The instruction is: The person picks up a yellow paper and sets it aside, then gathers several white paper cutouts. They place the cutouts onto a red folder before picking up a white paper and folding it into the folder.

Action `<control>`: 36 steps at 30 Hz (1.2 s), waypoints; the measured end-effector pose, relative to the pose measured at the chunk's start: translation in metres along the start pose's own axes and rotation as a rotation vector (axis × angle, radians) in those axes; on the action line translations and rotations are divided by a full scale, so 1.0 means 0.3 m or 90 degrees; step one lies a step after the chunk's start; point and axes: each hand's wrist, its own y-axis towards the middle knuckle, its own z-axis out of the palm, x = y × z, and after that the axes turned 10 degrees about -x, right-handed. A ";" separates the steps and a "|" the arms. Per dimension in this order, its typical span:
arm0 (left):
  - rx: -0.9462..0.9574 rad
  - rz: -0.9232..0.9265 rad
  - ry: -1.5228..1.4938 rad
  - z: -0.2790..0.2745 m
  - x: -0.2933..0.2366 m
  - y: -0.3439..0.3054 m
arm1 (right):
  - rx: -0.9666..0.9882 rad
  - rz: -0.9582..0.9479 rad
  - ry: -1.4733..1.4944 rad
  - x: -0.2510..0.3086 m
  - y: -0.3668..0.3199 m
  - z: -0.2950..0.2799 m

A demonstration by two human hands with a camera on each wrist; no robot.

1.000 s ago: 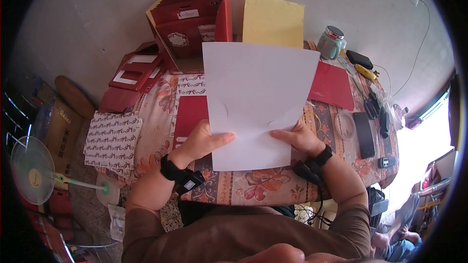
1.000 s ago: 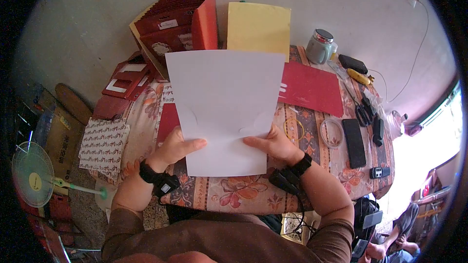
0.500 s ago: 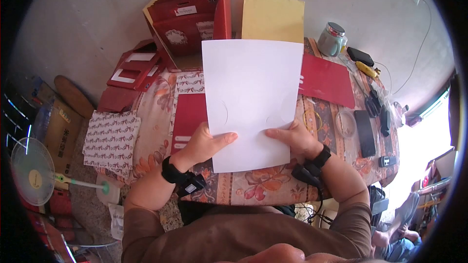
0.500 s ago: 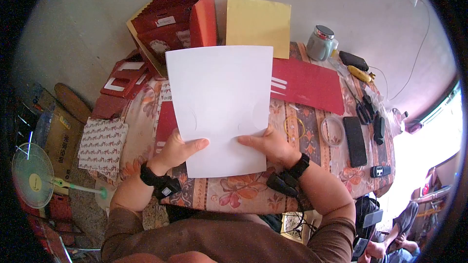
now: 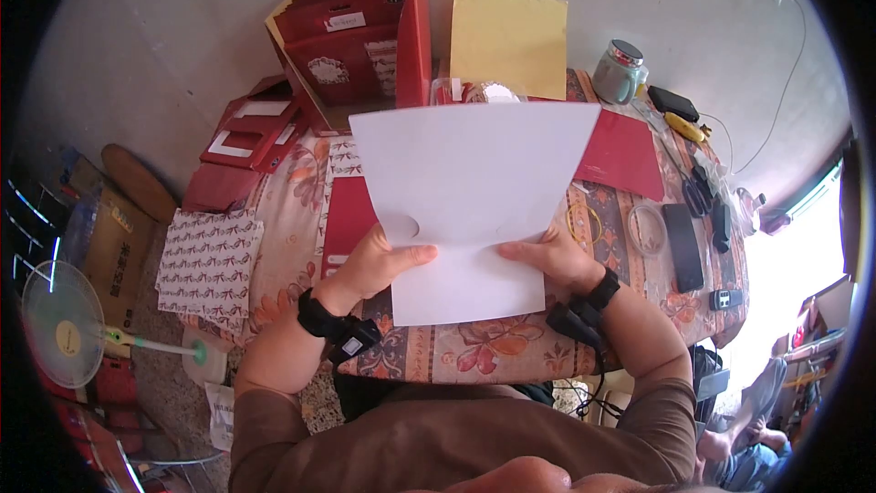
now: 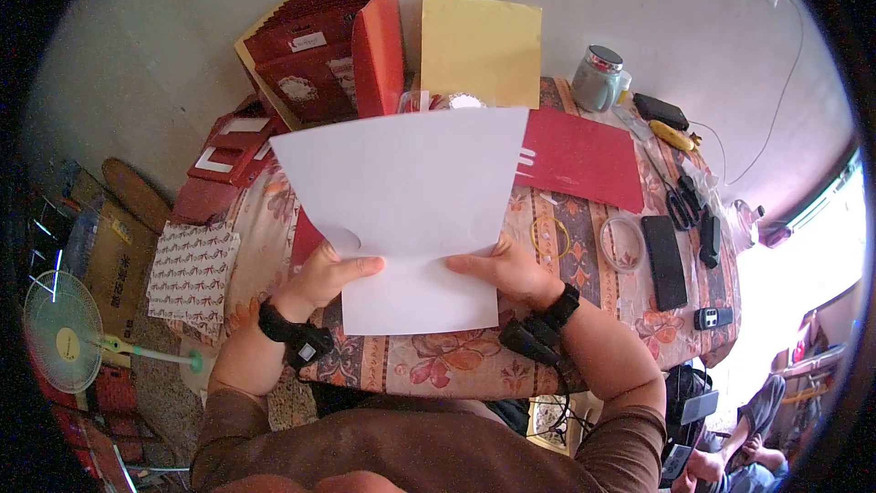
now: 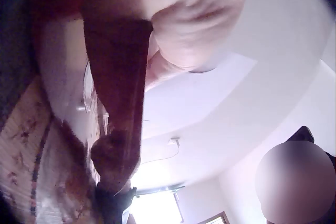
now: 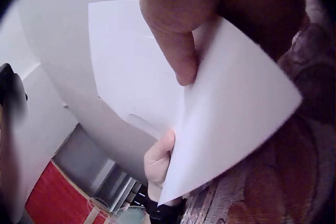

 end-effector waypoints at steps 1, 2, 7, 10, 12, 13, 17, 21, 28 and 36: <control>-0.014 0.015 -0.001 0.004 0.006 0.000 | 0.006 -0.025 0.006 -0.008 0.004 -0.002; -0.028 0.030 -0.002 0.008 0.008 0.001 | 0.012 -0.050 0.013 -0.012 0.007 -0.003; -0.039 0.023 0.003 0.018 -0.007 -0.005 | 0.013 0.008 0.020 -0.008 0.003 -0.007; -0.027 0.017 -0.003 0.015 -0.008 -0.005 | -0.009 0.027 0.049 -0.006 -0.003 0.003; -0.019 0.009 -0.001 0.012 -0.003 -0.005 | -0.026 0.031 0.066 -0.007 -0.008 0.005; -0.019 0.024 0.009 0.008 0.005 -0.006 | -0.024 0.012 0.059 -0.013 -0.005 0.002; 0.051 -0.044 0.079 0.001 -0.042 -0.003 | 0.037 0.098 -0.003 0.000 0.001 -0.022; 0.098 0.001 -0.084 -0.003 -0.046 -0.001 | 0.115 0.095 0.078 0.039 -0.021 -0.031; 0.107 0.065 0.054 -0.014 -0.030 0.004 | 0.185 0.010 0.111 -0.011 0.005 -0.061; 0.136 0.015 -0.008 -0.012 -0.043 0.005 | 0.199 0.048 0.173 0.030 -0.019 -0.044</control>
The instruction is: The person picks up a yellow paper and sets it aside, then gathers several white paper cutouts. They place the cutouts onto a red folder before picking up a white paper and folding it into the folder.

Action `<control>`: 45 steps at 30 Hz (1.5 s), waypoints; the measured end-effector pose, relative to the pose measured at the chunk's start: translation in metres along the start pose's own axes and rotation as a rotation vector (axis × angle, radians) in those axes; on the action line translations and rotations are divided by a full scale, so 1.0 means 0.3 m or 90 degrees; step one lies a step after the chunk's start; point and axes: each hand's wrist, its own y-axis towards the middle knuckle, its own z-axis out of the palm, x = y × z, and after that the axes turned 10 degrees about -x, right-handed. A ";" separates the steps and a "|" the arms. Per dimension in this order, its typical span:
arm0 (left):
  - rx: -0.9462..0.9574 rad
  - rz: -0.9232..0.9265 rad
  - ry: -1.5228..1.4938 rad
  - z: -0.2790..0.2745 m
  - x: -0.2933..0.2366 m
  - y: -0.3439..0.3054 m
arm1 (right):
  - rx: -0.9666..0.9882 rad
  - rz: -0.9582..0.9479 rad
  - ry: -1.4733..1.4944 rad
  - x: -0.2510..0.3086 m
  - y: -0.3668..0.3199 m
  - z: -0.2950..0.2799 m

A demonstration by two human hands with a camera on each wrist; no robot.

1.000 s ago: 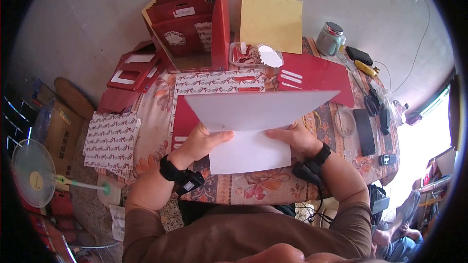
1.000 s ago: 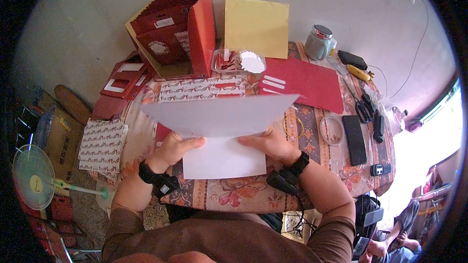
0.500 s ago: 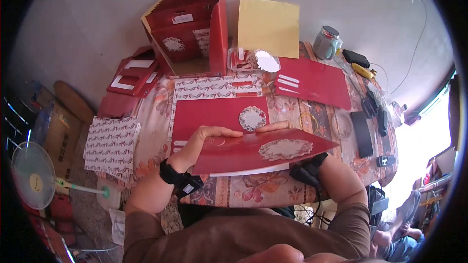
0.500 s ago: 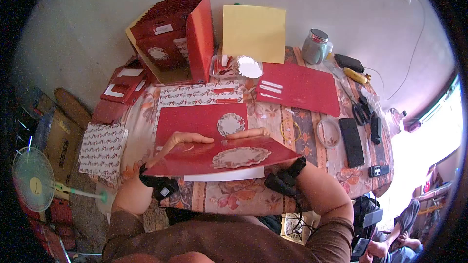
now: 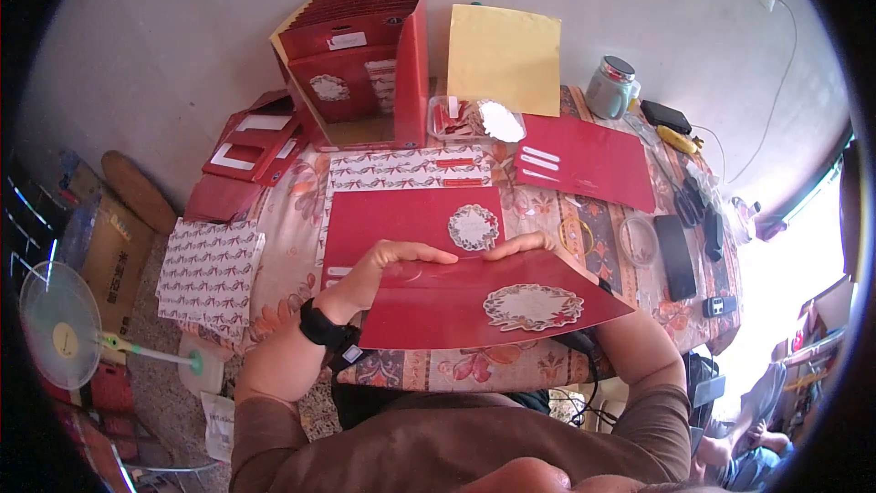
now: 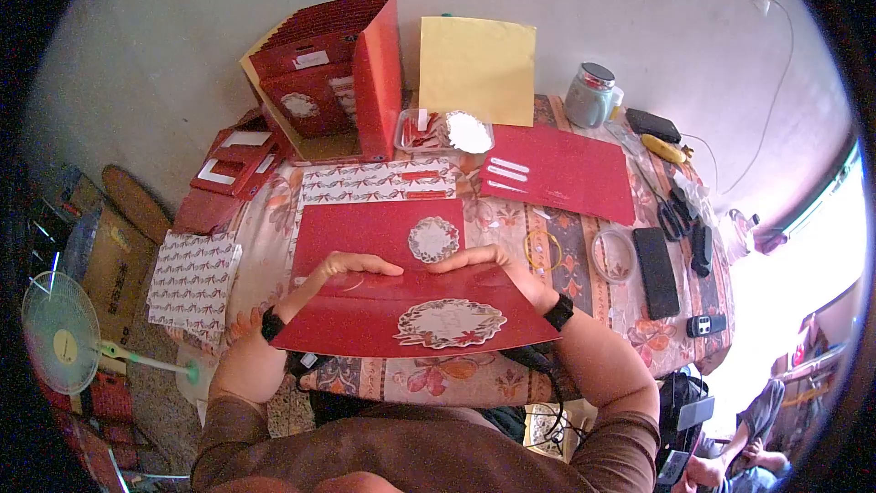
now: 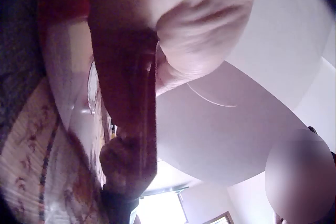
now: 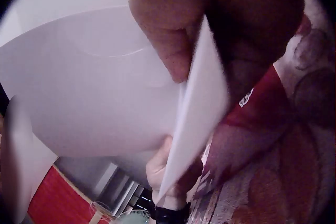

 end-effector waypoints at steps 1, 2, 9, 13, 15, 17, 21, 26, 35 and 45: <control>0.007 -0.001 0.006 0.002 -0.002 -0.001 | 0.008 -0.008 -0.003 -0.003 0.000 -0.005; 0.013 -0.002 0.012 0.002 -0.003 -0.003 | 0.017 -0.016 -0.005 -0.005 0.000 -0.008; 0.015 -0.021 -0.076 -0.002 0.004 0.002 | -0.067 0.024 -0.006 -0.027 0.001 -0.041; -0.053 0.036 0.119 0.006 -0.019 -0.001 | -0.131 -0.025 0.063 -0.041 0.002 -0.032; -0.096 0.029 0.024 -0.022 0.035 -0.007 | -0.201 0.006 0.032 -0.024 0.001 -0.029; -0.140 0.015 -0.162 -0.021 0.052 -0.007 | -0.309 0.003 0.023 -0.029 0.012 -0.019; -0.153 -0.016 -0.239 -0.017 0.041 0.004 | -0.305 -0.058 0.014 -0.013 0.014 0.016; -0.229 -0.029 0.090 -0.010 0.076 0.013 | -0.289 0.025 0.087 -0.026 0.007 0.040; -0.084 -0.129 -0.234 0.032 0.086 -0.017 | -0.173 0.080 0.085 -0.095 0.024 0.051; -0.147 0.084 0.083 0.031 0.060 -0.022 | -0.147 0.106 0.047 -0.062 0.005 0.099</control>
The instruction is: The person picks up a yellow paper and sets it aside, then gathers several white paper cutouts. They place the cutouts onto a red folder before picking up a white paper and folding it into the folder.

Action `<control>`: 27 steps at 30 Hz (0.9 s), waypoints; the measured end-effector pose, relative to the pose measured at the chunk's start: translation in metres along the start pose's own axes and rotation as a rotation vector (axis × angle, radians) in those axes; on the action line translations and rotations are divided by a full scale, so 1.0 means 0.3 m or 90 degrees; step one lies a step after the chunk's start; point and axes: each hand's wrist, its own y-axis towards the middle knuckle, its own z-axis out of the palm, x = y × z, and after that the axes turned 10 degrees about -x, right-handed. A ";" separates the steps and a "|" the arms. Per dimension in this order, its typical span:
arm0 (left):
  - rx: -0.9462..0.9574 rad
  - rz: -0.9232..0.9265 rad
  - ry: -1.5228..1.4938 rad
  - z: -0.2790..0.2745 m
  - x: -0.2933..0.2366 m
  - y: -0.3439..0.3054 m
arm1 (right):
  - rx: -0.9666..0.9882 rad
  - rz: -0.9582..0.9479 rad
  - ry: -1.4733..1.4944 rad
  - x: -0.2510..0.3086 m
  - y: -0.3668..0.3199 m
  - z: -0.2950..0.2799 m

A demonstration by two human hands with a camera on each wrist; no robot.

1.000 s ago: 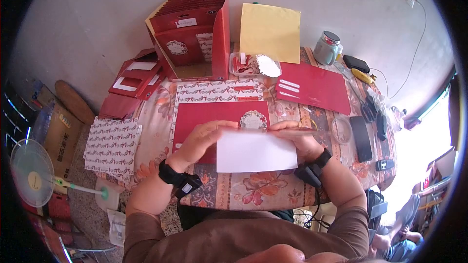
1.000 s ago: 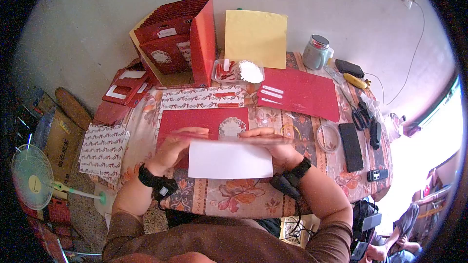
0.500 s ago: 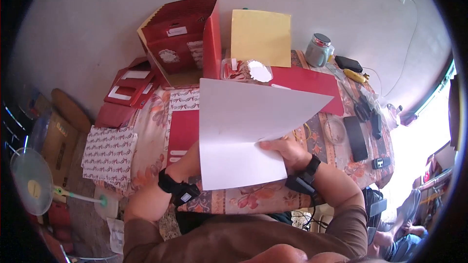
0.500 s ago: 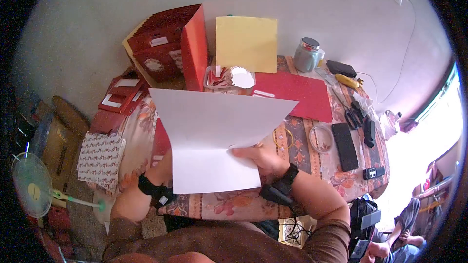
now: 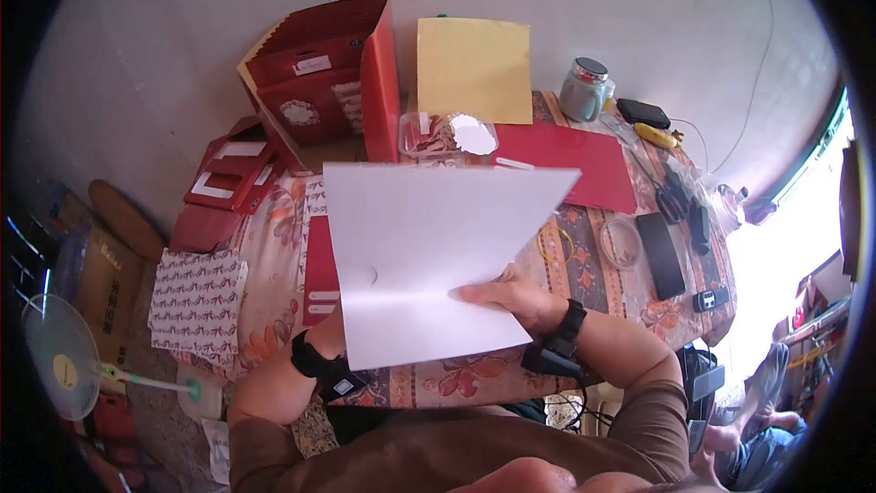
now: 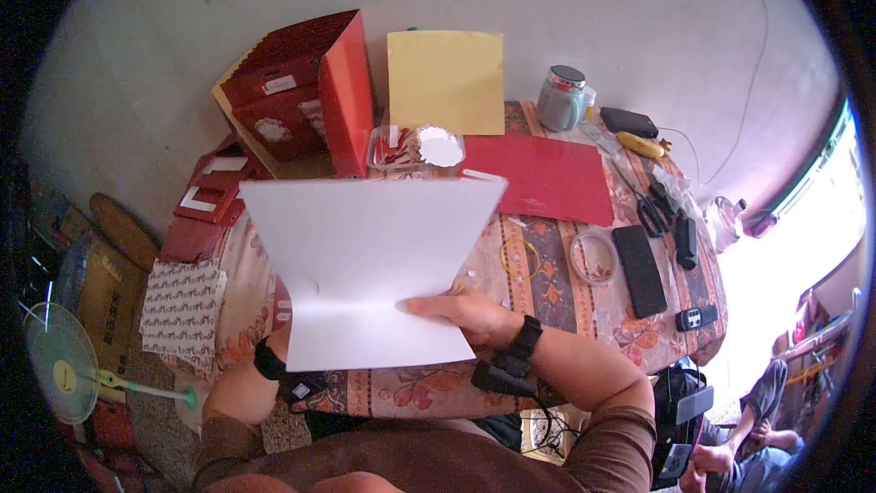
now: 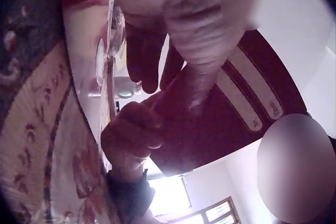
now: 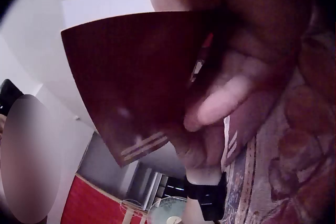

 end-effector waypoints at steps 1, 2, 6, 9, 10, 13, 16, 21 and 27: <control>-0.012 0.019 0.010 0.003 -0.005 0.002 | 0.014 0.006 0.007 -0.001 -0.003 -0.004; -0.025 0.038 0.020 0.004 -0.009 0.003 | 0.028 0.014 0.014 -0.001 -0.006 -0.011; -0.060 0.010 -0.153 -0.011 0.007 0.004 | 0.245 -0.019 0.067 -0.033 0.056 -0.103; -0.199 -0.139 -0.141 -0.001 -0.009 -0.011 | 0.268 -0.058 0.158 -0.044 0.065 -0.097; -0.190 -0.129 -0.140 -0.001 -0.003 -0.001 | 0.248 -0.091 0.085 -0.034 0.058 -0.089; -0.193 -0.119 -0.183 0.008 -0.011 0.001 | 0.204 -0.126 -0.017 -0.022 0.046 -0.055; -0.198 -0.109 -0.168 0.010 -0.006 0.003 | 0.108 -0.114 -0.059 -0.026 0.039 -0.047; -0.192 -0.088 -0.180 0.027 -0.017 0.010 | 0.006 -0.110 -0.088 -0.025 0.043 -0.047; -0.212 -0.067 -0.220 0.052 -0.026 0.015 | -0.038 -0.088 -0.069 -0.035 0.046 -0.038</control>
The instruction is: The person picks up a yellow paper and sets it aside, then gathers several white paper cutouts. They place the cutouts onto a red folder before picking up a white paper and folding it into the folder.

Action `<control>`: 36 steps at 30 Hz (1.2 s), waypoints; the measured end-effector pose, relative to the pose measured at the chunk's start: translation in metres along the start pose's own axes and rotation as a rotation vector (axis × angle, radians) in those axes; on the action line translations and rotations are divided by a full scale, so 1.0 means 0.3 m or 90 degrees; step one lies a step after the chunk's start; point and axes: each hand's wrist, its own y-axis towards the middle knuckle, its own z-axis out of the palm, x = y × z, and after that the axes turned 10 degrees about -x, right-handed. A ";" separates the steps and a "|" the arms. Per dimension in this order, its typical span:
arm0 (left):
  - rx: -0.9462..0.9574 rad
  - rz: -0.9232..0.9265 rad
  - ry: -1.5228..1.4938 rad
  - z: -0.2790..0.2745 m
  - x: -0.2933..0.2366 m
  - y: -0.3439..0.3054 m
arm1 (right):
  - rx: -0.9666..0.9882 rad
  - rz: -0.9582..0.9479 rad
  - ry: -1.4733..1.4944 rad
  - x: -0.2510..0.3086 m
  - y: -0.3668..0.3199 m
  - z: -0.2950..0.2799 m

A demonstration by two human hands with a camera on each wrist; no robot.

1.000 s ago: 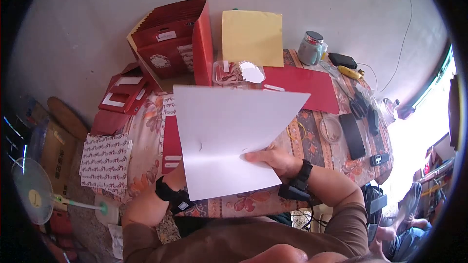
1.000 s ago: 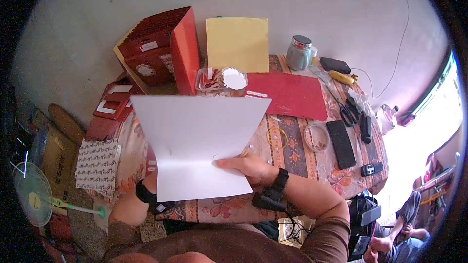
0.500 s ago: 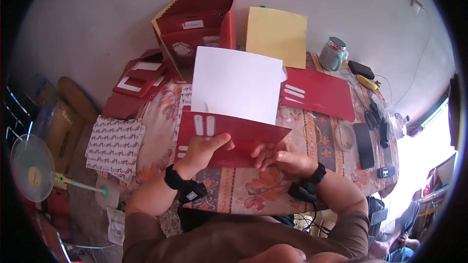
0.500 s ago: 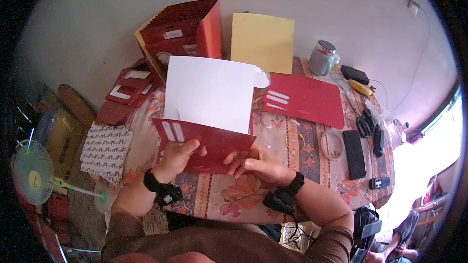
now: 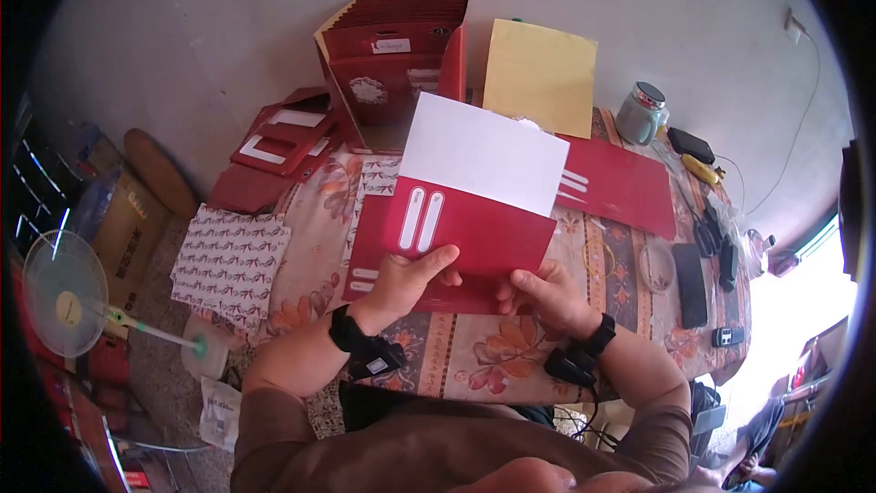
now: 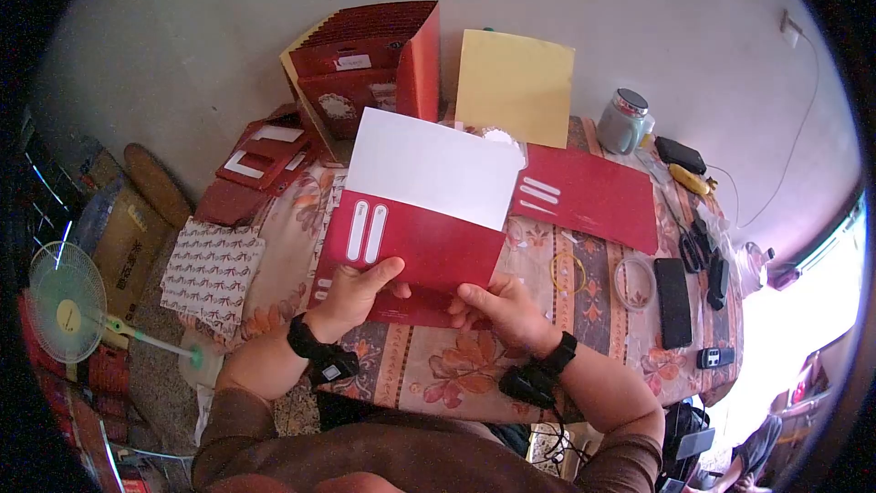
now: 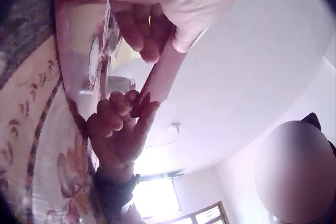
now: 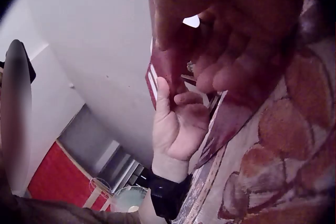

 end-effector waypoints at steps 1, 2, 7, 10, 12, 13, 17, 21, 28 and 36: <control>0.004 0.015 -0.015 0.003 -0.001 0.001 | 0.001 -0.001 -0.001 0.000 0.000 0.002; 0.003 0.017 -0.015 0.002 -0.001 -0.001 | -0.021 0.013 -0.003 0.001 0.000 0.005; 0.015 -0.012 -0.002 0.000 0.006 -0.003 | -0.039 0.007 -0.004 -0.010 0.009 -0.002; 0.041 -0.066 0.017 -0.016 0.009 0.000 | -0.051 -0.018 -0.025 -0.013 0.007 -0.001; 0.066 -0.084 0.010 -0.023 0.005 0.005 | -0.084 -0.053 -0.014 -0.001 0.000 0.007; 0.092 -0.096 0.000 -0.025 0.000 0.010 | -0.085 -0.053 -0.013 -0.004 0.001 0.001; 0.075 -0.079 -0.016 -0.037 -0.016 0.028 | -0.086 -0.075 -0.059 0.002 0.009 -0.018; 0.091 -0.079 -0.008 -0.027 -0.021 0.018 | -0.109 -0.090 -0.035 0.004 0.004 -0.016; 0.107 -0.067 -0.041 -0.047 0.009 0.019 | 0.039 -0.137 0.013 -0.010 0.013 -0.046; 0.154 -0.099 0.019 -0.002 0.013 -0.023 | 0.109 -0.164 -0.096 -0.011 -0.013 0.023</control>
